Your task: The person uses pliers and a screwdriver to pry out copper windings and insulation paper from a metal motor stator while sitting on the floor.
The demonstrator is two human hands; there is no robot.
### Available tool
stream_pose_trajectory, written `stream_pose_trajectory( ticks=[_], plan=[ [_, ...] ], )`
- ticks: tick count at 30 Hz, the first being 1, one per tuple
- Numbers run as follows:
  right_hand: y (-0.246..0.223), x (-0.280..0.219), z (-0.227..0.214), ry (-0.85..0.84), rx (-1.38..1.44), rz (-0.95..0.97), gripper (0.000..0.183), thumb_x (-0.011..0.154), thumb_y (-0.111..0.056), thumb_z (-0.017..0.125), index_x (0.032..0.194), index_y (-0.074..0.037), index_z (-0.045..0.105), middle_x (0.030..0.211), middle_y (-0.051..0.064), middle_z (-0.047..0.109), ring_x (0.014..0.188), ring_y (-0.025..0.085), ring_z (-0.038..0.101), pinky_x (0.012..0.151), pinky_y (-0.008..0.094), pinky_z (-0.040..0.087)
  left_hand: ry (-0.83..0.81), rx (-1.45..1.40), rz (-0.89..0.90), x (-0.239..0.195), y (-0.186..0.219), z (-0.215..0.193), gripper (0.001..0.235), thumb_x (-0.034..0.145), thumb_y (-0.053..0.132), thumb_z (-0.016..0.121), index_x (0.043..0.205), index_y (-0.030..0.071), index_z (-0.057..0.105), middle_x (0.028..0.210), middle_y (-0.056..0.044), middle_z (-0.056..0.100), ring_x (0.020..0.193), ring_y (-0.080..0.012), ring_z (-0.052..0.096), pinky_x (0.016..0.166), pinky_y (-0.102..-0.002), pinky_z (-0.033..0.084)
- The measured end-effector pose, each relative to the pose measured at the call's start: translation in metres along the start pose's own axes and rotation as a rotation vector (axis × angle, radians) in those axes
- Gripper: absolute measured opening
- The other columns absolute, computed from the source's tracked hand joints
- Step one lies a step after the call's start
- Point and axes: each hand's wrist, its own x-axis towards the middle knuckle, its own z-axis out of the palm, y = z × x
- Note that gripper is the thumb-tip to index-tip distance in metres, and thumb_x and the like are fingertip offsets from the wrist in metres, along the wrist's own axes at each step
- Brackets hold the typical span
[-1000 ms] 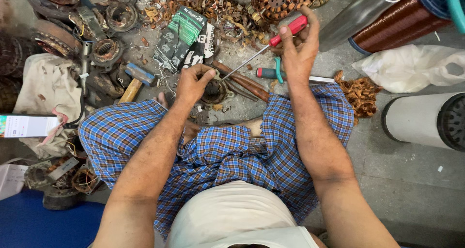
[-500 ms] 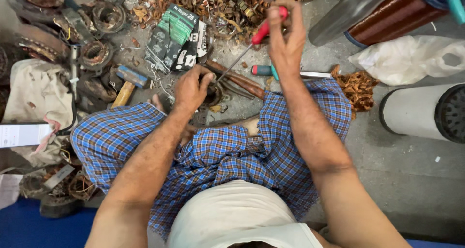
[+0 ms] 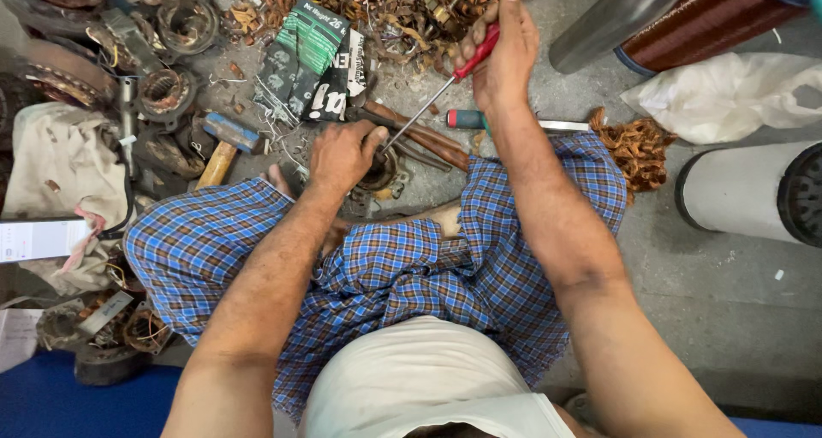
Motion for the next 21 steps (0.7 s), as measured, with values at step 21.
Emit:
stream_pose_trajectory(
  ticks=[21],
  plan=[
    [-0.03, -0.244, 0.1, -0.939, -0.489, -0.862, 0.039, 0.089, -0.016, 0.08, 0.067, -0.01, 0.049, 0.064, 0.007, 0.049, 0.054, 0.026, 0.049, 0.051, 0.04, 0.036, 0.126, -0.062, 0.036, -0.008, -0.014, 0.006, 0.04, 0.101, 0.053, 0.056, 0.114, 0.019, 0.075, 0.095, -0.019, 0.075, 0.092, -0.0424, 0.07, 0.086, -0.058, 0.053]
  ],
)
